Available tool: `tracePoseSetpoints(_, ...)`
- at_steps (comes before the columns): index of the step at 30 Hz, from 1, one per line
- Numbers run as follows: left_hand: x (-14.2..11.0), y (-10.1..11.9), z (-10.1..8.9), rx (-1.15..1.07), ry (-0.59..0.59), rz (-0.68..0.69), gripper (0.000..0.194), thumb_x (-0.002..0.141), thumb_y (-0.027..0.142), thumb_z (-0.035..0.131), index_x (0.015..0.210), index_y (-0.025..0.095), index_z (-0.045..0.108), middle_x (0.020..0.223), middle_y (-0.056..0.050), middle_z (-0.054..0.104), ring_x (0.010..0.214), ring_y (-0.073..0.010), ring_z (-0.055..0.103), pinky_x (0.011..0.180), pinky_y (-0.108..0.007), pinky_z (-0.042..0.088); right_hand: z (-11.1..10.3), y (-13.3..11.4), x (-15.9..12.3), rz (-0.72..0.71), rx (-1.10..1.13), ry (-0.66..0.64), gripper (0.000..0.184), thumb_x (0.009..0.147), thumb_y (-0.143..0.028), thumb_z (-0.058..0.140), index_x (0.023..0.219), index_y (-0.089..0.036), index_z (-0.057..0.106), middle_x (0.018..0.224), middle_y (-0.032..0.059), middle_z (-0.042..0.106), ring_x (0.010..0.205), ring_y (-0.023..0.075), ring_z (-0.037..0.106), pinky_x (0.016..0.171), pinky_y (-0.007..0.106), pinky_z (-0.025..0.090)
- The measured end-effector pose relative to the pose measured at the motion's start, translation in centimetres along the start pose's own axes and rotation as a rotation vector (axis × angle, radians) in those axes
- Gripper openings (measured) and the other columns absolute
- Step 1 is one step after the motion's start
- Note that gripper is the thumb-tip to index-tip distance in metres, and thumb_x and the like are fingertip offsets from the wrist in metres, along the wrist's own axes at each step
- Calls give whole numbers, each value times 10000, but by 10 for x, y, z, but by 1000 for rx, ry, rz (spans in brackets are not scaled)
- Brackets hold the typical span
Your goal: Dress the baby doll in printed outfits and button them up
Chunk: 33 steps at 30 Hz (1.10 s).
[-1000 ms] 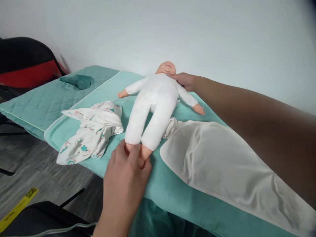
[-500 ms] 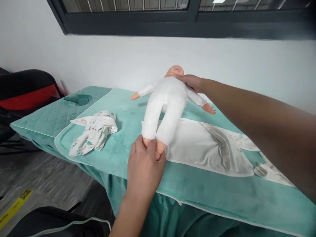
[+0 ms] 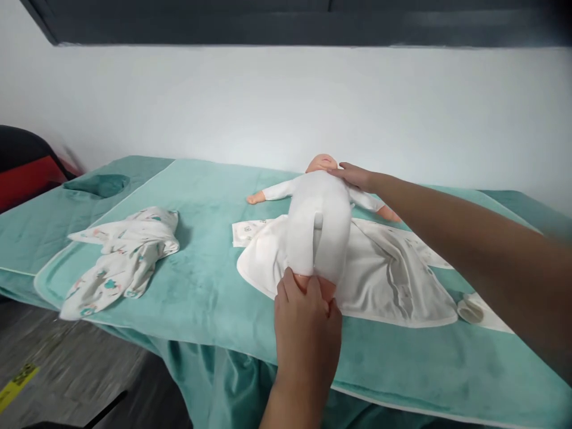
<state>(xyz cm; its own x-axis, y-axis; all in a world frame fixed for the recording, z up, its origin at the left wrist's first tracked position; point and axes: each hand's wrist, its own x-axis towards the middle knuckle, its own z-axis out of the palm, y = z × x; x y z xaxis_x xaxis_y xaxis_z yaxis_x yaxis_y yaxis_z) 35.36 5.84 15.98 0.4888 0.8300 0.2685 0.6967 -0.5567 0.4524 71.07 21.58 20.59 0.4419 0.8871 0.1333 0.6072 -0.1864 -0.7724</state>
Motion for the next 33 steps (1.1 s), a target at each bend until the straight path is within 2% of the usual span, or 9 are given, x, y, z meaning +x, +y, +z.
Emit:
tracePoseSetpoints(4, -1, 1, 16, -45, -53, -50, 280, 843, 218, 606, 1122, 195, 601, 1334, -189, 516, 1154, -354, 568, 780, -434, 553, 6, 22, 6, 123, -35, -87, 751, 767, -731, 609, 1307, -215, 532, 1385, 140, 585, 1240, 364, 537, 1014, 536, 465)
tracePoseSetpoints(8, 4, -25, 6, -214, -81, -32, 309, 942, 355, 527, 1228, 259, 590, 1284, -114, 620, 1055, -273, 645, 792, -388, 558, -8, 40, -4, 78, -205, -29, 647, 846, -753, 464, 1189, -222, 602, 1297, 128, 640, 1167, 353, 572, 970, 497, 470)
tracePoseSetpoints(11, 33, -58, -10, -285, -32, -51, 272, 971, 412, 485, 1111, 257, 660, 1070, -54, 722, 985, -236, 673, 862, -375, 548, -33, 60, -34, 169, -399, -51, 581, 877, -720, 420, 1028, -201, 631, 1082, 138, 703, 988, 330, 630, 849, 451, 492)
tracePoseSetpoints(14, 79, -90, -16, -86, 93, 9, 290, 967, 344, 465, 1091, 196, 681, 1105, -85, 718, 1066, -281, 638, 948, -426, 507, -54, 82, -82, 312, -506, -69, 569, 883, -713, 391, 919, -195, 626, 911, 131, 696, 821, 300, 633, 730, 417, 482)
tracePoseSetpoints(16, 111, -103, -11, 76, 84, 110, 308, 950, 280, 457, 1130, 163, 679, 1179, -108, 697, 1158, -309, 587, 1033, -459, 451, -57, 90, -117, 252, -543, 76, 540, 868, -701, 441, 949, -199, 622, 995, 135, 684, 887, 310, 624, 751, 425, 481)
tracePoseSetpoints(19, 151, -109, 2, 207, -28, 146, 352, 944, 314, 468, 1201, 165, 658, 1259, -115, 657, 1203, -324, 549, 1054, -477, 426, -45, 89, -159, -35, -587, 283, 453, 878, -611, 510, 1008, -197, 638, 1241, 170, 605, 1166, 353, 537, 899, 464, 464)
tracePoseSetpoints(21, 169, -106, 9, 244, -110, 139, 407, 948, 370, 466, 1253, 162, 635, 1288, -133, 630, 1206, -329, 545, 1049, -478, 429, -31, 83, -175, -152, -596, 284, 384, 898, -533, 521, 1052, -203, 644, 1288, 164, 578, 1214, 343, 511, 958, 466, 443)
tracePoseSetpoints(26, 195, -92, 13, 274, -214, 91, 385, 928, 393, 475, 1188, 186, 670, 1268, -152, 631, 1218, -360, 539, 999, -500, 445, -12, 75, -168, 22, -605, 69, 308, 909, -497, 519, 972, -221, 642, 1039, 100, 654, 979, 287, 599, 825, 399, 464)
tracePoseSetpoints(33, 232, -94, 24, 229, -209, 2, 259, 937, 320, 446, 1009, 214, 671, 1119, -89, 709, 987, -280, 657, 794, -378, 506, -8, 73, -124, 123, -640, 125, 243, 963, -398, 443, 917, -215, 597, 1098, 83, 636, 925, 235, 599, 722, 331, 414)
